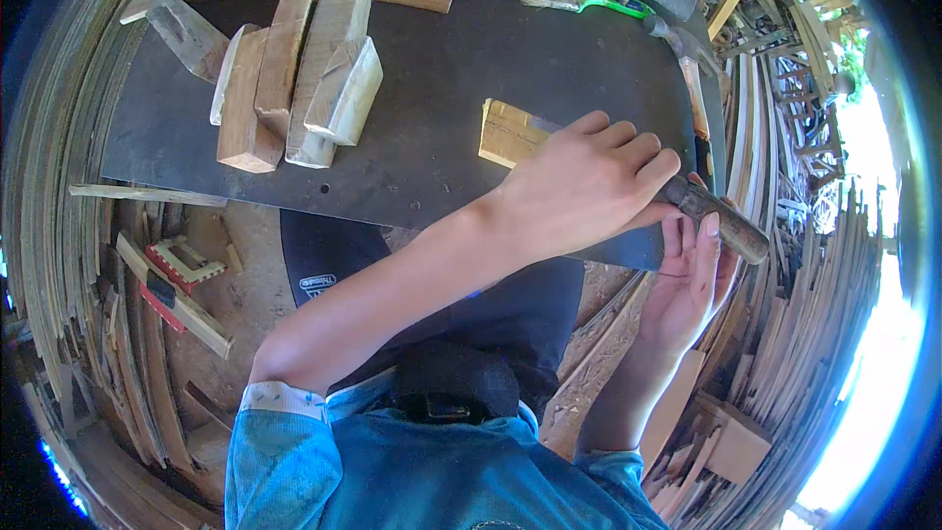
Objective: Fitting and carving wooden joints using a chisel, hammer, and brush in a workshop.
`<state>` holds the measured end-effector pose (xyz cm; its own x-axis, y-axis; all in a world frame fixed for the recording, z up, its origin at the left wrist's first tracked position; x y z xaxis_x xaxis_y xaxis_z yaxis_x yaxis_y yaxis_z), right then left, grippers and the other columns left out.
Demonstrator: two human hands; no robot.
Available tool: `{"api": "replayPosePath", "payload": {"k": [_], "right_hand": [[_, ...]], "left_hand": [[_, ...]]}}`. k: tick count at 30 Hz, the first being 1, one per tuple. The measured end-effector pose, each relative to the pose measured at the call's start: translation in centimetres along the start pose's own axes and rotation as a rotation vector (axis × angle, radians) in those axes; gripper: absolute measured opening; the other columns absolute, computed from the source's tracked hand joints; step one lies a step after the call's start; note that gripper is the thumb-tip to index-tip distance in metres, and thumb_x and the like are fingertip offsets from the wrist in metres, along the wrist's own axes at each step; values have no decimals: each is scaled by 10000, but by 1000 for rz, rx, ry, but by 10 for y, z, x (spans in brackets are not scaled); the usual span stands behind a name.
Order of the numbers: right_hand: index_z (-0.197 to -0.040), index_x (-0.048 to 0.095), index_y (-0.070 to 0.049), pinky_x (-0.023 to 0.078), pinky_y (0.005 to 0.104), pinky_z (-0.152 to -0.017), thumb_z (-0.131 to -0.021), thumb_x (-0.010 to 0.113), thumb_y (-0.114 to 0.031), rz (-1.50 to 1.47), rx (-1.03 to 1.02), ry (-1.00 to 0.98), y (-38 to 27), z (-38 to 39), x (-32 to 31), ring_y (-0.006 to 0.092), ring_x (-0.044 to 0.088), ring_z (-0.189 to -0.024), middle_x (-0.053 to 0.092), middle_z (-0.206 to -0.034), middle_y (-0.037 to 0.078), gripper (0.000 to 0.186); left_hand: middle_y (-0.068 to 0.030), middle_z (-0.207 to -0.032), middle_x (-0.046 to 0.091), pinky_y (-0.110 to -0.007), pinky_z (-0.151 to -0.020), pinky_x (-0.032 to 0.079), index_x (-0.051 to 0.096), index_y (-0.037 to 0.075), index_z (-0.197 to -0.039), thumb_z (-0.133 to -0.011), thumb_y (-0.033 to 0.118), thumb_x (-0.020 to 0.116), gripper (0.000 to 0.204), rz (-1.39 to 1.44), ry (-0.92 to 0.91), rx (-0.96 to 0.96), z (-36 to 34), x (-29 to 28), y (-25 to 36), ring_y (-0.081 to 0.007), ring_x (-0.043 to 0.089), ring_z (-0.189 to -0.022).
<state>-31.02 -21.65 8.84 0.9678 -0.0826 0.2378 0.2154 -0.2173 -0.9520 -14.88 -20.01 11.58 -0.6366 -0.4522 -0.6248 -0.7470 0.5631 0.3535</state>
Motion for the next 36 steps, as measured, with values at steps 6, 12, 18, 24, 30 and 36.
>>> {"api": "replayPosePath", "payload": {"k": [6,12,18,24,30,36], "right_hand": [[-1305,471,55,611,357,-875,-961,659,-113,0,10,-13,0,-3,-1,297,645,-1151,603,-1238,217,427],[-1315,482,45,610,353,-865,-942,687,-110,29,45,13,5,-11,-7,272,673,-1068,608,-1221,185,454],[-1302,531,37,527,343,-864,-1083,394,-384,327,-79,-327,-21,-23,-16,229,680,-973,655,-1244,188,494],[-1230,601,0,456,331,-912,-1078,396,-399,470,-65,-24,-23,-55,-91,190,609,-1035,683,-1112,139,473],[-1285,601,3,461,364,-984,-986,640,-254,1093,-275,-309,-3,-98,-30,235,631,-1131,664,-1209,168,397],[-1127,646,18,502,348,-825,-944,701,-366,1217,-145,-370,46,-184,-4,211,660,-927,686,-1017,142,429]], "left_hand": [[-44,-885,610,-351,-760,501,585,96,-1013,-883,437,683,377,-26,-1,-22,0,0,-3,-226,656,-847],[-51,-870,625,-371,-763,507,608,85,-1025,-897,417,672,362,35,-29,-63,-2,5,-9,-234,664,-845],[-79,-849,650,-389,-754,515,606,71,-994,-902,414,670,361,85,23,-100,-5,0,-11,-274,670,-828],[-95,-734,610,-422,-679,516,546,76,-862,-896,403,690,358,123,124,-96,-6,-8,-13,-298,654,-710],[-83,-702,574,-403,-637,510,500,79,-815,-906,412,683,391,82,119,-73,-9,-11,-11,-287,636,-653],[-86,-701,569,-414,-631,509,497,78,-816,-912,426,671,400,85,82,-84,-11,-6,-12,-296,634,-657]]}}
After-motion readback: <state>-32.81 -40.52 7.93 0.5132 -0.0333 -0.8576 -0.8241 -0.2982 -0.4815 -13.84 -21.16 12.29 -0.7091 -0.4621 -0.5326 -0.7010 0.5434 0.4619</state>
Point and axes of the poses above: each hand's wrist, its own z-axis away from the middle knuckle, its own x-axis out of the palm, y = z × x, the point moved 10 cm from there along -z, towards the middle knuckle
